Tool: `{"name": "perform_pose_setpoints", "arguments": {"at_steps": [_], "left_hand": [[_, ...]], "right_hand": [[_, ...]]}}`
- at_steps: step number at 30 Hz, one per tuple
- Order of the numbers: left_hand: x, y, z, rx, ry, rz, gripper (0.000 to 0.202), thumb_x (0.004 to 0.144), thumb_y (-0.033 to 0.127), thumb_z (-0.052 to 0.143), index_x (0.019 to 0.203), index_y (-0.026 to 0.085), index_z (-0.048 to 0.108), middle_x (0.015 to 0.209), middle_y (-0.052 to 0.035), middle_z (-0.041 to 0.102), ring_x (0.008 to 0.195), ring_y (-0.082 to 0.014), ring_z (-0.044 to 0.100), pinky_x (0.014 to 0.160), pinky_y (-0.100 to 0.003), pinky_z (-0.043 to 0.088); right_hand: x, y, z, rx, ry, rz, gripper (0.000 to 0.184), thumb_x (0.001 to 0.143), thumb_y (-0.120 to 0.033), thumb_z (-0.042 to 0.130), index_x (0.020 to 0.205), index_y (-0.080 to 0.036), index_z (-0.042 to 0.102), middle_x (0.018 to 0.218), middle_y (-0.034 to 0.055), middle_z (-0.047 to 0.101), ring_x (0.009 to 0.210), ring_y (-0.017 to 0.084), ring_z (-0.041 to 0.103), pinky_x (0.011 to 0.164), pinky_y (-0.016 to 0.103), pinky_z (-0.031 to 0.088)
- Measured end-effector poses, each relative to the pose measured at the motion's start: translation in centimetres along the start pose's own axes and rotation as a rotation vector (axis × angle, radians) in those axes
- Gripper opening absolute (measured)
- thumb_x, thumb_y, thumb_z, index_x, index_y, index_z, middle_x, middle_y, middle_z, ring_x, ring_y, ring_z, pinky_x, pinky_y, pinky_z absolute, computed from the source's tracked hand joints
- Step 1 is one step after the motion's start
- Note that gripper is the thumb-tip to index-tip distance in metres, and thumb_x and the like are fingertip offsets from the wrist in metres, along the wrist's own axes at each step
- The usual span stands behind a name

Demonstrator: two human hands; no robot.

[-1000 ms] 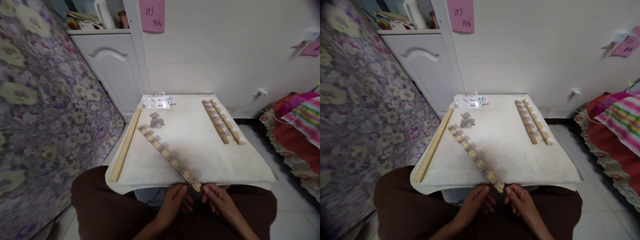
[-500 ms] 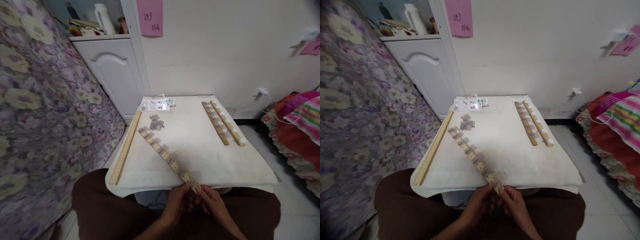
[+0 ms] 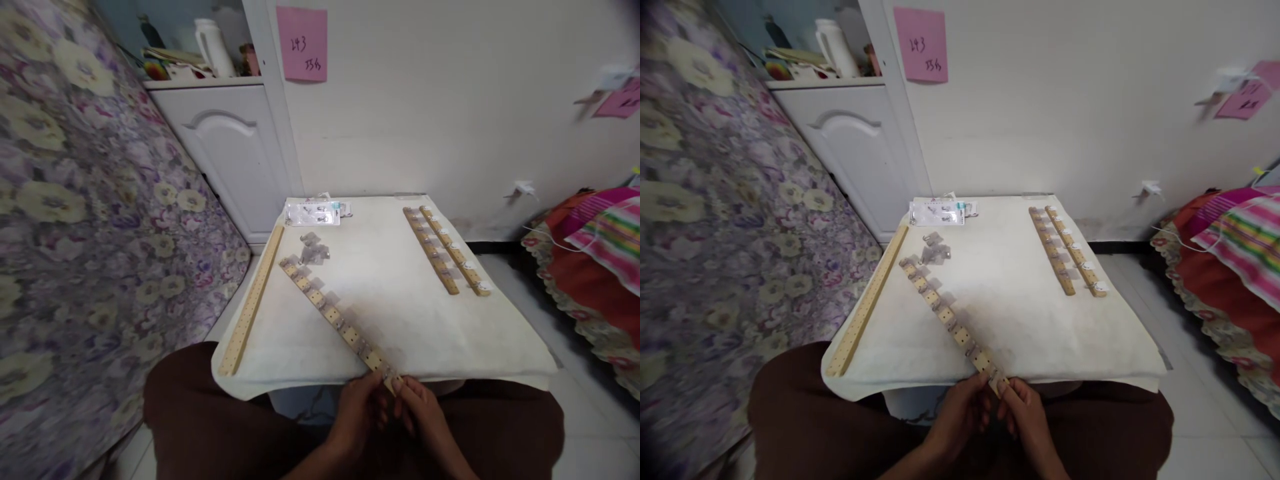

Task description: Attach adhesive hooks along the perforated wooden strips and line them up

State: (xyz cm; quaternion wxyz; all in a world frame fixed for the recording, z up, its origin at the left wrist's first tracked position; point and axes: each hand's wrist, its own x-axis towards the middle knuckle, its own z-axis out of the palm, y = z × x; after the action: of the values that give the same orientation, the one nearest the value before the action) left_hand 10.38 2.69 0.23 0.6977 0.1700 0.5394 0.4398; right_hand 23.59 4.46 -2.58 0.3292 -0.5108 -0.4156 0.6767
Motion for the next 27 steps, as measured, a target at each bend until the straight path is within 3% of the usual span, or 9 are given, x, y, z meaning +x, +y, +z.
{"name": "perform_pose_setpoints", "arguments": {"at_steps": [3, 7, 16, 23, 27], "left_hand": [[0.1, -0.2, -0.2, -0.015, -0.016, 0.003, 0.055, 0.064, 0.067, 0.061, 0.058, 0.013, 0.056, 0.051, 0.0012, 0.051, 0.04, -0.0085, 0.045, 0.043, -0.023, 0.026], [0.1, -0.2, -0.3, -0.017, -0.037, 0.011, 0.06, 0.061, 0.072, 0.062, 0.062, 0.012, 0.059, 0.05, 0.0012, 0.051, 0.039, -0.0083, 0.044, 0.043, -0.023, 0.025], [0.9, -1.1, -1.6, 0.072, -0.128, -0.028, 0.071, 0.058, 0.082, 0.054, 0.07, 0.013, 0.062, 0.052, 0.0001, 0.053, 0.038, -0.0092, 0.044, 0.041, -0.024, 0.026], [1.3, -2.1, -3.5, 0.059, -0.263, 0.002, 0.067, 0.056, 0.076, 0.064, 0.079, 0.013, 0.067, 0.061, -0.0008, 0.055, 0.049, -0.0093, 0.048, 0.046, -0.022, 0.03], [1.8, -2.2, -4.0, 0.132, -0.294, -0.017, 0.075, 0.044, 0.081, 0.065, 0.078, 0.013, 0.066, 0.061, -0.0003, 0.055, 0.051, -0.01, 0.046, 0.05, -0.024, 0.032]], "right_hand": [[0.4, 0.8, -0.5, 0.068, -0.069, 0.047, 0.052, 0.071, -0.066, 0.06, 0.059, -0.016, 0.055, 0.041, -0.0054, 0.048, 0.033, 0.005, 0.032, 0.036, 0.019, 0.021], [0.6, 1.4, -0.5, 0.149, -0.011, 0.072, 0.049, 0.065, -0.063, 0.068, 0.066, -0.015, 0.059, 0.049, -0.0043, 0.055, 0.032, 0.003, 0.032, 0.035, 0.017, 0.021], [0.0, 0.6, 0.5, 0.358, -0.071, 0.078, 0.041, 0.063, -0.054, 0.076, 0.067, -0.016, 0.062, 0.053, -0.0026, 0.056, 0.044, 0.009, 0.048, 0.044, 0.02, 0.037], [-0.5, 0.5, 0.5, 0.353, -0.116, 0.087, 0.041, 0.062, -0.054, 0.077, 0.068, -0.016, 0.062, 0.053, -0.0037, 0.056, 0.043, 0.006, 0.043, 0.044, 0.018, 0.033], [-0.9, 0.4, 0.6, 0.38, -0.127, 0.104, 0.043, 0.062, -0.056, 0.076, 0.067, -0.017, 0.06, 0.046, -0.0057, 0.05, 0.04, 0.006, 0.042, 0.043, 0.018, 0.032]]}}
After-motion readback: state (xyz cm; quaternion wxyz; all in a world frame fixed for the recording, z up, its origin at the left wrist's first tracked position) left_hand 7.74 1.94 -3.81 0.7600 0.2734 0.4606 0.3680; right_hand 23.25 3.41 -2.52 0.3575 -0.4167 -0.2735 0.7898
